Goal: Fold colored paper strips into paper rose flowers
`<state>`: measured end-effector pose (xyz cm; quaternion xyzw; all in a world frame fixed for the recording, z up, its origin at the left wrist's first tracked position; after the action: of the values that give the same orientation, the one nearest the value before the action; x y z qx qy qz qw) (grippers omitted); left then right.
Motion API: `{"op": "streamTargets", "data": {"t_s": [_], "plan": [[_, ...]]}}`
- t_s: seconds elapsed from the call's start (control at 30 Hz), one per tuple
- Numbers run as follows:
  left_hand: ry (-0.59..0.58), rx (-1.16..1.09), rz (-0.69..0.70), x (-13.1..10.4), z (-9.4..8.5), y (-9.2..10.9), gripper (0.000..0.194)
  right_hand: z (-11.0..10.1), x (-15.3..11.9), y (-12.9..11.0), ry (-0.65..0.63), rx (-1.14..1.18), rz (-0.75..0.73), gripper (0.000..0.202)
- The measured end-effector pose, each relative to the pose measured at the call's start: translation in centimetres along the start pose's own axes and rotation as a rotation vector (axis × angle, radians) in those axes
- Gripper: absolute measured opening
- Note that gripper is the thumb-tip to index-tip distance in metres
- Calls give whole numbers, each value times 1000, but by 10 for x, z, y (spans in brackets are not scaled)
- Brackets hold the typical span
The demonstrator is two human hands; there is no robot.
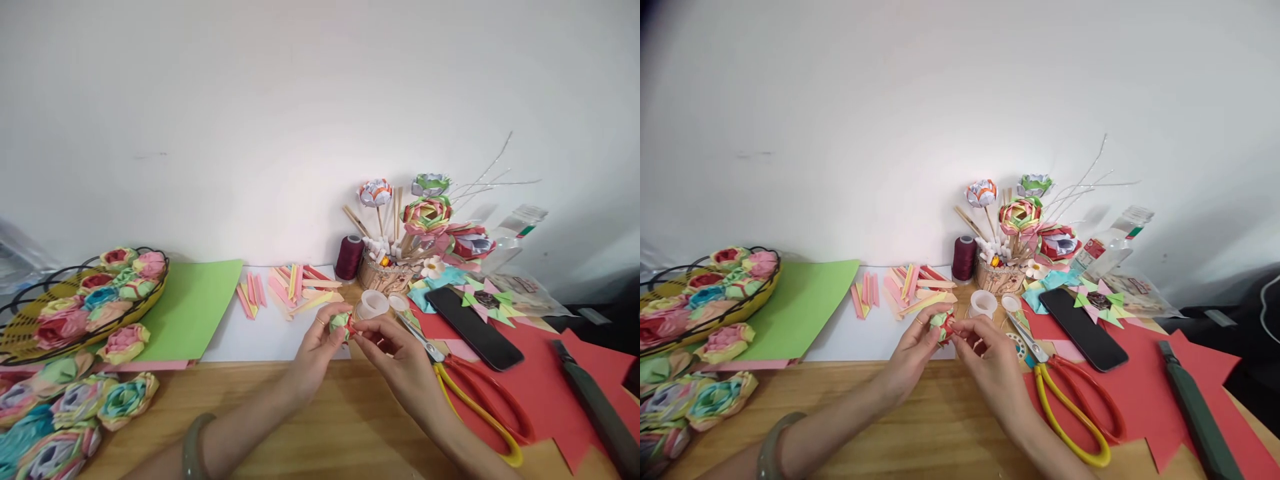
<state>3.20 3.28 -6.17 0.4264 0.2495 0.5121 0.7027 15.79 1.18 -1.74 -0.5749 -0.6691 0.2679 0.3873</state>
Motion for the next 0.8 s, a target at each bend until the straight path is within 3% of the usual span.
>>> {"op": "streamTargets", "data": {"t_s": [0.13,0.4,0.5,0.8], "plan": [[21,1,11,1,1,2,27,-3,-1,-3,57,-30,-3,14],[27,25,47,1,1,4,29,2,4,4,-102,222,229,21],[14,-8,44,2,2,5,29,0,4,5,-84,284,296,24],[5,73,99,3,-1,6,28,-1,4,1,-100,227,293,22]]}}
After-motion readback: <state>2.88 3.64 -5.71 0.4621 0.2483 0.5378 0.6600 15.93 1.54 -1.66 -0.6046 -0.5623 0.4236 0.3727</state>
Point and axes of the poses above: each hand's wrist, its own x-axis towards the middle knuckle, its own z-axis out of the palm, y = z × x, the point moved 3 cm from there along x, towards the middle knuckle, and after that the axes turned 9 degrees about -x, right-handed, at the moved point
